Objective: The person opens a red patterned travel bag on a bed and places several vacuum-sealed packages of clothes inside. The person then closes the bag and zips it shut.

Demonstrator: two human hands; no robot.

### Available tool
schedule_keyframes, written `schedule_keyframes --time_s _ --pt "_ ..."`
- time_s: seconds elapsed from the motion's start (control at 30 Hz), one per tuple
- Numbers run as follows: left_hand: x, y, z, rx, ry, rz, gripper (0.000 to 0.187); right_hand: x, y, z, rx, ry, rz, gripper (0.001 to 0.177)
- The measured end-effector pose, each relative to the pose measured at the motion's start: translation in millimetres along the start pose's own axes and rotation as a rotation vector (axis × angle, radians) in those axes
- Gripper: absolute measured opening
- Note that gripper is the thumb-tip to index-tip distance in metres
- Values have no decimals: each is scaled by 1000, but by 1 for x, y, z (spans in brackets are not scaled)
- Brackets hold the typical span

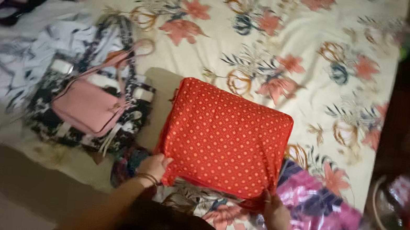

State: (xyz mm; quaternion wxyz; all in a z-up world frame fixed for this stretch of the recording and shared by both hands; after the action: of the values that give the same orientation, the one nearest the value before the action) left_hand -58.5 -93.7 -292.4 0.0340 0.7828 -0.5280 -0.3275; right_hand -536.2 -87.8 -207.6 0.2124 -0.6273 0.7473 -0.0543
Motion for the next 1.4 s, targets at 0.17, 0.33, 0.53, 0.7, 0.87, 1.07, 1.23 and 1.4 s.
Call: schedule_keyframes --time_s 0.17,0.33,0.53,0.7,0.87,1.07,1.23,1.4 --pt "34 1 -63 107 73 197 49 -68 -32 33 -17 71 148 45" --pt "1 -25 -105 263 -94 212 49 -163 -86 42 87 89 220 45" --pt "-19 -6 -129 396 -241 214 44 -202 -88 53 174 -43 334 46" --pt "-5 70 -158 454 32 264 43 -141 -66 25 191 -271 202 52" --pt "-7 204 -125 458 107 756 57 -73 -38 -19 423 -100 415 49" --pt "-22 345 -14 282 -72 1138 46 27 -17 -28 441 424 42 41" --pt "-9 415 49 244 -285 1103 44 68 -1 11 613 342 260 43" --pt "-4 441 63 459 -334 1057 52 75 -6 11 880 408 364 35"
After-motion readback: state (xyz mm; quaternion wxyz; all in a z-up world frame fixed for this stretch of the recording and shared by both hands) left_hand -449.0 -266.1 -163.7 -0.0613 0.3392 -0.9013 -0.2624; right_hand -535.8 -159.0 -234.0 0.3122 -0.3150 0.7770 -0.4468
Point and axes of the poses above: each hand's wrist, its own x-axis towards the middle knuckle, its own z-axis out of the palm, y = z × x, the point moved 4 cm from there along x, towards the middle knuckle, and after that the axes turned 5 degrees about -z, right-handed, at the moved point
